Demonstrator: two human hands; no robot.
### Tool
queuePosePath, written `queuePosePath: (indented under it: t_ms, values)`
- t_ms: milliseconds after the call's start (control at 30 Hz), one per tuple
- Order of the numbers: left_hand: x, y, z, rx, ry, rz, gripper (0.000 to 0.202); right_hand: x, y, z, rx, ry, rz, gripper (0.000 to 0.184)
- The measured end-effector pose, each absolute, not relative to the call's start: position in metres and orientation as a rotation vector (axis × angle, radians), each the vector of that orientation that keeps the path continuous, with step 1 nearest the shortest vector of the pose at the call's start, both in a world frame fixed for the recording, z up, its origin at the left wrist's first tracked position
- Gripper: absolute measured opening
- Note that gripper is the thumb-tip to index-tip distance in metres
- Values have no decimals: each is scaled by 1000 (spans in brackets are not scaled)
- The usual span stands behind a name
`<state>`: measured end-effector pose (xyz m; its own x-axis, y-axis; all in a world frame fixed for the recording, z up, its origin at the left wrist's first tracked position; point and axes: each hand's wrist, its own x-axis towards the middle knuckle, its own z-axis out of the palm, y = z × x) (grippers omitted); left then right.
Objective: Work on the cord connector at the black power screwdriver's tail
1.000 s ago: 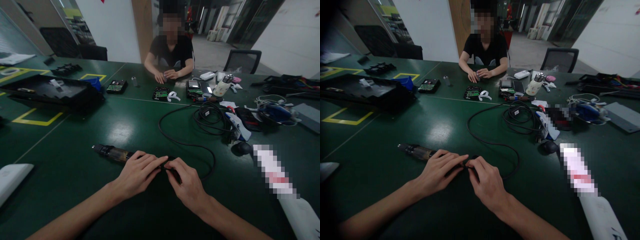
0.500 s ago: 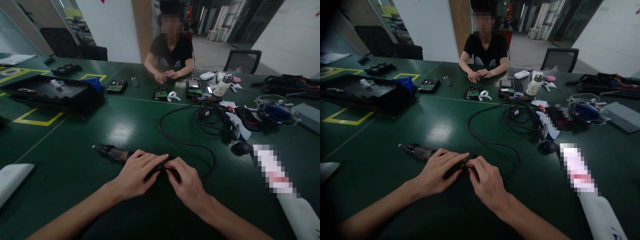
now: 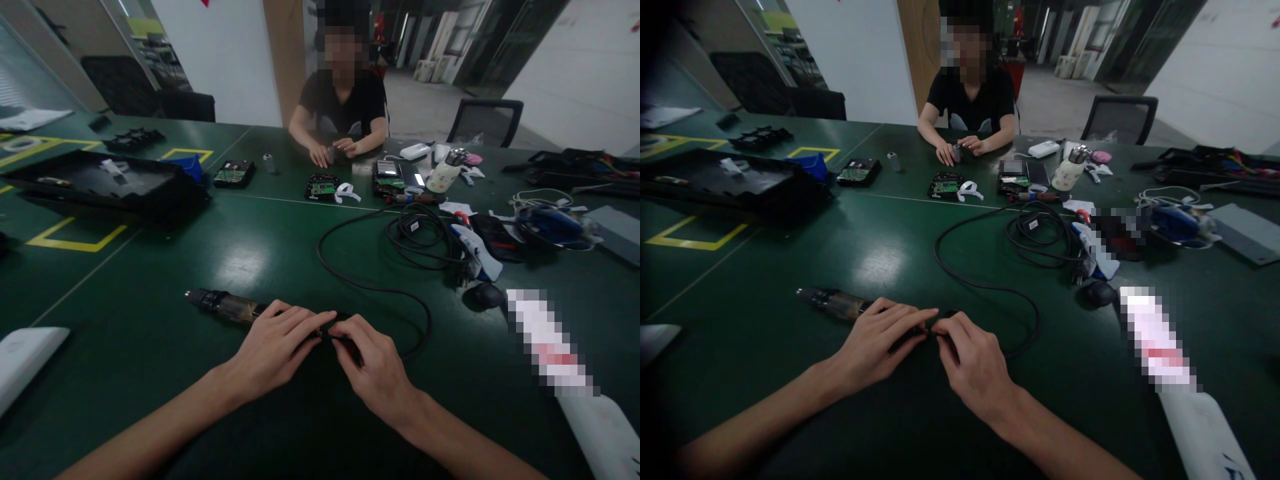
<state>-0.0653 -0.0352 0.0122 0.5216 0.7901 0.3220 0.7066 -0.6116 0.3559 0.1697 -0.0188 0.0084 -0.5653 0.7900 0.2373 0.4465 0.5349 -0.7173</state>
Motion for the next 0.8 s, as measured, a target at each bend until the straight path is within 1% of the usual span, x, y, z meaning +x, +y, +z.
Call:
queuePosePath:
  t_ms: [67, 200, 367, 533, 667, 800]
  values:
    - [-65, -35, 12, 2584, 1309, 687, 49, 170, -19, 8, -995, -2224, 819, 16]
    - [-66, -35, 11, 2606, 1238, 672, 58, 170, -19, 8, -992, -2223, 819, 17]
    - [-66, -35, 9, 2649, 1291, 700, 49, 170, -19, 8, -996, -2223, 815, 16]
    - [-65, -36, 11, 2617, 1232, 677, 54, 170, -19, 9, -980, -2231, 826, 16]
    - [-65, -36, 10, 2619, 1273, 726, 45, 170, -19, 9, -993, -2232, 832, 16]
    - [-65, -37, 9, 2608, 1233, 721, 52, 171, -19, 8, -996, -2231, 847, 17]
